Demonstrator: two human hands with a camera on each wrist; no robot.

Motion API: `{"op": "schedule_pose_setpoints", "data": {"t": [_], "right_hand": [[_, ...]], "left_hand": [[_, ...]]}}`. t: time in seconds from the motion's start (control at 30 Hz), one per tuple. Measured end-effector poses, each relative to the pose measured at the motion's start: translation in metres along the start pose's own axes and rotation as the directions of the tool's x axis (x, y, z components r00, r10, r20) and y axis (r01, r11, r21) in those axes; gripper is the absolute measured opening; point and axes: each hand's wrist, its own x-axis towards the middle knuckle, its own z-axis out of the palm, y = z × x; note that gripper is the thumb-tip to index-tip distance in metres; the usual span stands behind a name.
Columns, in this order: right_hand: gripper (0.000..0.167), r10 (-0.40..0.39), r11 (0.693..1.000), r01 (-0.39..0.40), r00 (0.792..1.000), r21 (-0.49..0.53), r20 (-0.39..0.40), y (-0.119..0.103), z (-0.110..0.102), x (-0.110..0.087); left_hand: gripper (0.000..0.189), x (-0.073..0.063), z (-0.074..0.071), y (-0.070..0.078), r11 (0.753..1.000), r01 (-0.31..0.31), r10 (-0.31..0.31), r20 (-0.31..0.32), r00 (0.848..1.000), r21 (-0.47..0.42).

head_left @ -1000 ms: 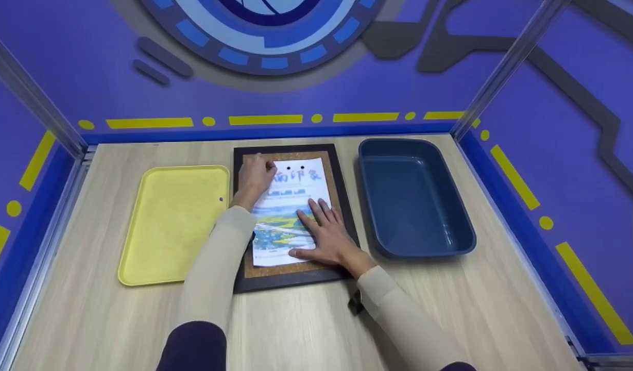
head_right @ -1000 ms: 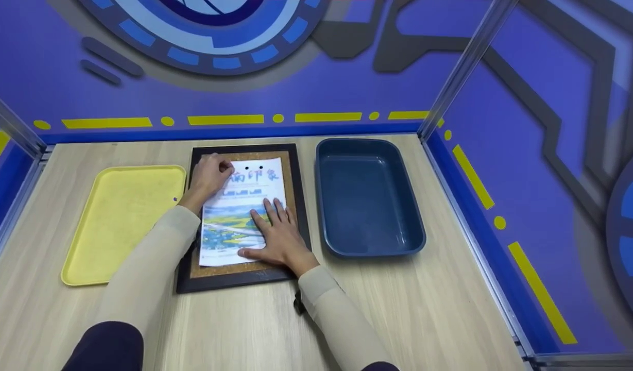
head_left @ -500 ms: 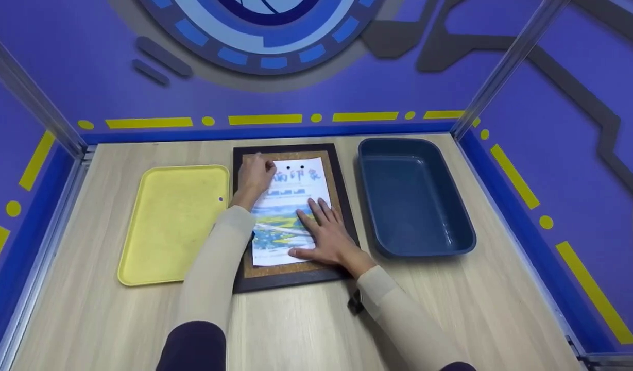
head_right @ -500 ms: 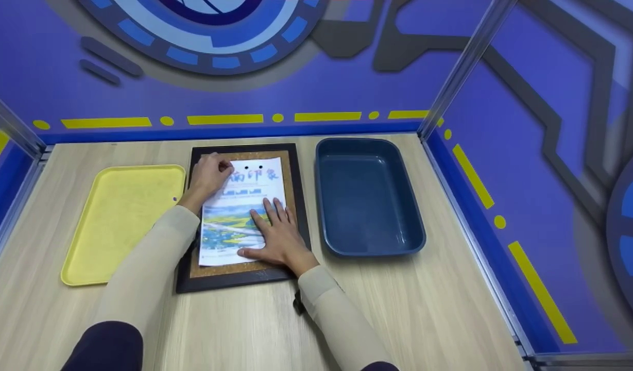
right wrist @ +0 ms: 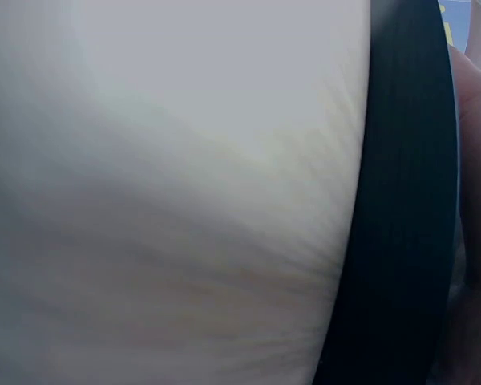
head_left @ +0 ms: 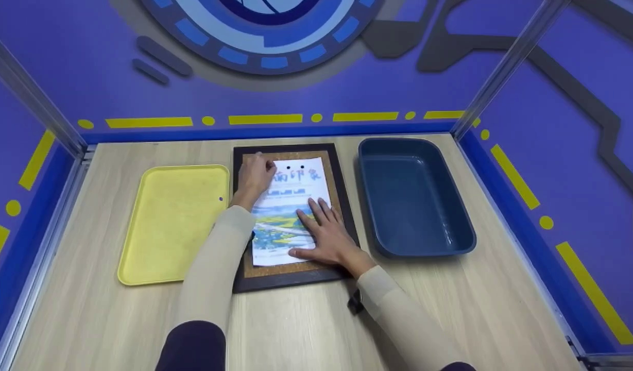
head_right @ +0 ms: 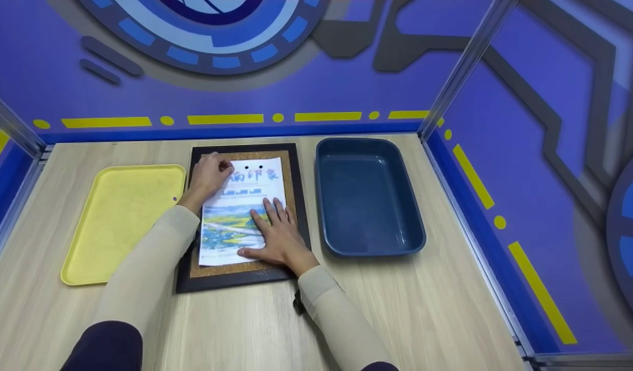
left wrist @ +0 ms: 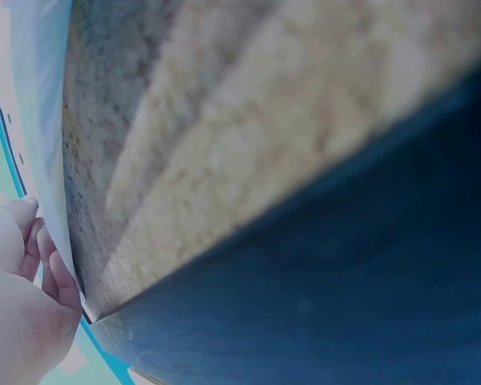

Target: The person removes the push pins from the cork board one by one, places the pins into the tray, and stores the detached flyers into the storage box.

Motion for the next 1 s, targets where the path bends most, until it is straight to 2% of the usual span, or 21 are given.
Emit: {"op": "schedule_pose_setpoints", "data": {"t": [0.57, 1.0], "right_hand": [[0.106, 0.000, 1.000, 0.000, 1.000, 0.011, -0.004, 0.0000, 0.0002, -0.0001], [0.106, 0.008, 1.000, -0.008, 1.000, 0.022, 0.002, -0.0004, -0.0006, -0.0001]], "left_hand": [[0.016, -0.0007, -0.0004, 0.0004, 0.999, 0.011, -0.010, 0.017, 1.000, -0.033], [0.016, 0.0005, -0.0007, -0.0001, 0.999, -0.011, 0.011, 0.002, 1.000, -0.031]]}}
